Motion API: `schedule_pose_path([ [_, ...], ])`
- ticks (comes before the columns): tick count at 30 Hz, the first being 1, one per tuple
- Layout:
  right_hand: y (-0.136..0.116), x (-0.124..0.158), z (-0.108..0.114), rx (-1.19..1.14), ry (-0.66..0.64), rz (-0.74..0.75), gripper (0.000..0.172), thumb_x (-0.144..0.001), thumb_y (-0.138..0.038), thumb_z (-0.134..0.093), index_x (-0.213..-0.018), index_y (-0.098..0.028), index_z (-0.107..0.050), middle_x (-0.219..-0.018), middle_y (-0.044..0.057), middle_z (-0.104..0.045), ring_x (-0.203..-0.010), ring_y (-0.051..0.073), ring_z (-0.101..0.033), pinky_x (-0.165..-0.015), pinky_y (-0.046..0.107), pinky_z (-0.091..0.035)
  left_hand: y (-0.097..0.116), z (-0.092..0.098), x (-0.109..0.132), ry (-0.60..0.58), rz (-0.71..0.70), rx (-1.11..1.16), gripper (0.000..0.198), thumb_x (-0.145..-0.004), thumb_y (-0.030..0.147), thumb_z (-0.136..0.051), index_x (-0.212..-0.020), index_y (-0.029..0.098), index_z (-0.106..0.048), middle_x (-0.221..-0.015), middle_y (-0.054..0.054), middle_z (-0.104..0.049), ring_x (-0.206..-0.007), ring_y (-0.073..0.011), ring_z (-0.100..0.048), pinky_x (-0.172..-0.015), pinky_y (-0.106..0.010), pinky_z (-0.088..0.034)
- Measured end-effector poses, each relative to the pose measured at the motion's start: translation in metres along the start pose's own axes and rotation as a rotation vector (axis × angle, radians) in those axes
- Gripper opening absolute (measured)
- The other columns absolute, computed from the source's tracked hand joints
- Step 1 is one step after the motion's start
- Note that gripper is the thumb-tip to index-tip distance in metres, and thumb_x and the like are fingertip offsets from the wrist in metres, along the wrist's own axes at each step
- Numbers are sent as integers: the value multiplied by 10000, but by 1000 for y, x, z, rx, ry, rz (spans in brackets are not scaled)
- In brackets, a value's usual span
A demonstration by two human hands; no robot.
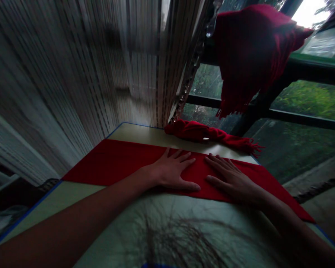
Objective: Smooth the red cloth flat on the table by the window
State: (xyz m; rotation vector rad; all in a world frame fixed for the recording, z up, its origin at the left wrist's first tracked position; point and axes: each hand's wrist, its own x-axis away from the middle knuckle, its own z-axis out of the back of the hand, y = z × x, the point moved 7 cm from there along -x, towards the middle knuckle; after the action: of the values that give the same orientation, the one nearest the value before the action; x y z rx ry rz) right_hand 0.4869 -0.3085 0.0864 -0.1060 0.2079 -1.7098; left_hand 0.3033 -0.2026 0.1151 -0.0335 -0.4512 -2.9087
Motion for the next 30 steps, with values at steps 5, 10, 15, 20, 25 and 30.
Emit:
schedule_pose_path([
  [5, 0, 1, -1, 5, -2, 7, 836, -965, -771, -407, -1654, -313, -283, -1729, 24, -216, -1590, 308, -106, -1298, 554, -113, 0, 0, 0, -2, 2, 4, 1105, -824, 942, -409, -1662, 245, -224, -1734, -50, -100, -1607, -355, -29, -1253, -668, 31],
  [10, -1, 1, 1, -5, 5, 9, 827, -966, -764, -417, -1651, -318, -293, -1726, 26, -234, -1587, 317, -127, -1296, 552, -125, 0, 1, 0, -1, 6, 3, 1099, -824, 943, -407, -1662, 256, -225, -1733, -46, -96, -1607, -353, -30, -1256, -658, 30],
  [15, -2, 1, 1, -6, 0, 12, 834, -964, -771, -412, -1653, -319, -284, -1727, 32, -231, -1590, 316, -120, -1294, 567, -126, 0, 1, 0, -7, 4, 8, 1106, -823, 944, -412, -1662, 249, -222, -1734, -53, -95, -1606, -357, -40, -1256, -659, 25],
  [20, -2, 1, 1, -9, 16, 20, 824, -967, -772, -405, -1654, -336, -276, -1724, 28, -245, -1589, 328, -125, -1288, 594, -137, 0, 1, 0, -1, -1, 7, 1099, -820, 945, -407, -1663, 264, -221, -1735, -50, -92, -1605, -364, -37, -1254, -659, 10],
  [25, -3, 1, 1, -8, 6, 11, 834, -963, -780, -403, -1651, -321, -292, -1725, 33, -242, -1589, 325, -126, -1292, 585, -127, -1, 1, 0, 0, -4, 8, 1104, -816, 953, -397, -1661, 262, -231, -1735, -53, -99, -1604, -373, -36, -1252, -663, 12],
  [30, -3, 1, 2, -16, 8, 16, 841, -961, -782, -406, -1650, -311, -298, -1726, 39, -238, -1590, 318, -131, -1295, 571, -126, -2, 0, 0, 4, -14, 12, 1101, -821, 951, -395, -1662, 259, -228, -1735, -60, -106, -1604, -370, -37, -1251, -667, 15],
])
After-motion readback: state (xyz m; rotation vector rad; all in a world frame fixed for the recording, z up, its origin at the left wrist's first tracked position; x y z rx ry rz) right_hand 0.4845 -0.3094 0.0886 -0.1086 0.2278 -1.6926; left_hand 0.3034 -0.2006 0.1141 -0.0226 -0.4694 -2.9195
